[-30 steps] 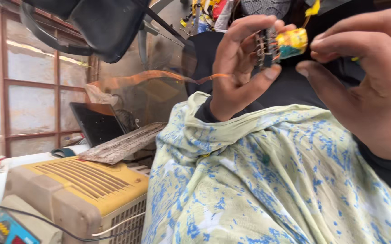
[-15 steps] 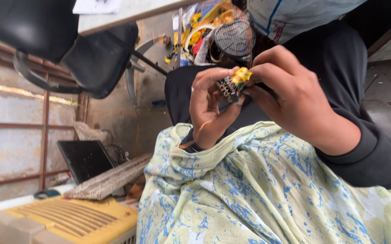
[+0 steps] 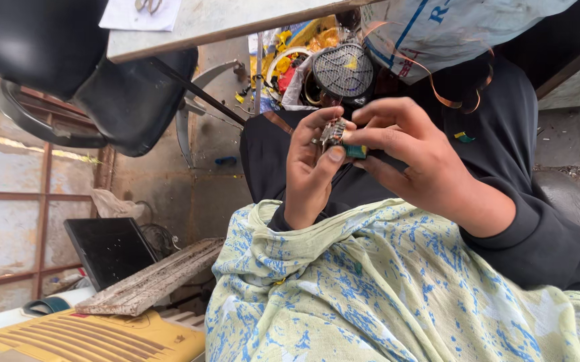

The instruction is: The person works on a small electronic component by hand, stripping wires with a blade and reattaching them to a coil at a crowded workbench.

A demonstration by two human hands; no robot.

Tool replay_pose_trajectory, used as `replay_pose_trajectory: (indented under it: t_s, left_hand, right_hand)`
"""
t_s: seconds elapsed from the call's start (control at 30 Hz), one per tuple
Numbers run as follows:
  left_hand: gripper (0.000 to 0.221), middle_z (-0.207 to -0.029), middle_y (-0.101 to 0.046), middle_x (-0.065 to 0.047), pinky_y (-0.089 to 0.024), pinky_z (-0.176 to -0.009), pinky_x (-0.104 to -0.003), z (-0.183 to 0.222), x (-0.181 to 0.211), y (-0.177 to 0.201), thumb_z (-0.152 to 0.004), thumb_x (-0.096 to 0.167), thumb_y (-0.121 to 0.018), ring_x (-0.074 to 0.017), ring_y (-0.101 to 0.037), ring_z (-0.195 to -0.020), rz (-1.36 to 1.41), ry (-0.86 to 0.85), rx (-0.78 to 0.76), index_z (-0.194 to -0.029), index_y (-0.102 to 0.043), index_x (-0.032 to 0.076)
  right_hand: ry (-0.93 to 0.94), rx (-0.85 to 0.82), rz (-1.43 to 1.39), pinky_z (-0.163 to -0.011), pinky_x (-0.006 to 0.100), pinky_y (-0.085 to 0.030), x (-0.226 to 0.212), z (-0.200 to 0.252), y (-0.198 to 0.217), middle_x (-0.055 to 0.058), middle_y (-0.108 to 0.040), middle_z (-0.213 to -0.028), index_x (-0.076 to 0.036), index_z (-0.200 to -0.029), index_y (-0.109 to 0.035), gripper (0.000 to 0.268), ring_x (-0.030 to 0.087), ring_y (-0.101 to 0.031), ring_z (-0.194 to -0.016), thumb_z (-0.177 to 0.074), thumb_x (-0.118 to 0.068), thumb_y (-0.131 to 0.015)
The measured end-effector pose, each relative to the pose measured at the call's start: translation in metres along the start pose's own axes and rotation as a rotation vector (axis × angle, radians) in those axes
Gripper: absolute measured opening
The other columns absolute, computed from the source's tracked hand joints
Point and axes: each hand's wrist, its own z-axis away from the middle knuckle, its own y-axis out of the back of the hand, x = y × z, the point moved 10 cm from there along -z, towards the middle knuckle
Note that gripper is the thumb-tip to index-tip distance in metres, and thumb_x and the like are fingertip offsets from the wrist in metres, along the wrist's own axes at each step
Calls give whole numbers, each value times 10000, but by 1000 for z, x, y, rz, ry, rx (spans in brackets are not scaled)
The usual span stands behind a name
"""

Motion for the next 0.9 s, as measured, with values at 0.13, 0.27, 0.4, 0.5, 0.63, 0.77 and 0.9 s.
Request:
replay_pose_trajectory:
  t_s: [0.13,0.27,0.4,0.5,0.63,0.77,0.9]
  left_hand:
    - [729,-1347,-610,-91,-581,-1074,-320,-2,5,-14,-999,245,-761,-154,-631,-1252,41,10,-126,-1592,-414,4]
    - [769,-1452,-542,-69,-564,-1049,-316,-2,1,-13,-976,96,-791,-177,-625,-1242,-66,109,-144,-1597,-345,12]
    - [694,-1338,-592,-145,-564,-1046,-317,-4,-8,-6,-1015,64,-785,-209,-643,-1200,-45,102,-93,-1562,-373,-46]
    - [686,-1426,-558,-110,-554,-1109,-352,-5,-10,-11,-990,106,-795,-210,-614,-1292,20,70,-107,-1530,-393,-29]
    - [704,-1465,-540,-135,-482,-1222,-375,-5,-13,-26,-999,170,-778,-203,-570,-1348,114,108,-178,-1581,-433,-26]
    - [615,-1530,-532,-159,-480,-1199,-405,-6,-14,-20,-993,150,-763,-232,-569,-1389,151,89,-125,-1505,-463,-12]
    - [480,-1458,-616,-200,-487,-1178,-391,-5,-13,-6,-1025,124,-751,-263,-616,-1329,157,6,-57,-1435,-558,-34]
  right_hand:
    - [-32,65,43,-924,329,-591,14,6,3,111,-620,-1220,-34,-1250,-661,415,231,-693,-1113,-870,39,-811]
    - [-203,155,-389,-974,300,-607,40,19,3,91,-575,-1217,44,-1312,-626,375,154,-671,-1121,-954,56,-738]
    - [-289,204,-589,-969,279,-581,57,31,-2,88,-634,-1187,64,-1308,-613,342,139,-683,-1083,-983,29,-715]
    - [-371,199,-729,-952,288,-584,72,37,-12,112,-683,-1152,50,-1310,-581,316,158,-704,-1047,-1016,-12,-681]
    - [-396,191,-821,-916,319,-607,84,41,-24,133,-689,-1150,48,-1271,-551,255,176,-716,-1014,-1059,-71,-628]
    - [-444,258,-902,-886,336,-618,100,47,-30,126,-694,-1156,47,-1205,-532,205,186,-722,-1023,-1094,-118,-586]
    - [-472,134,-866,-812,327,-638,101,44,-38,115,-728,-1014,49,-1198,-574,225,190,-750,-888,-1097,-151,-557]
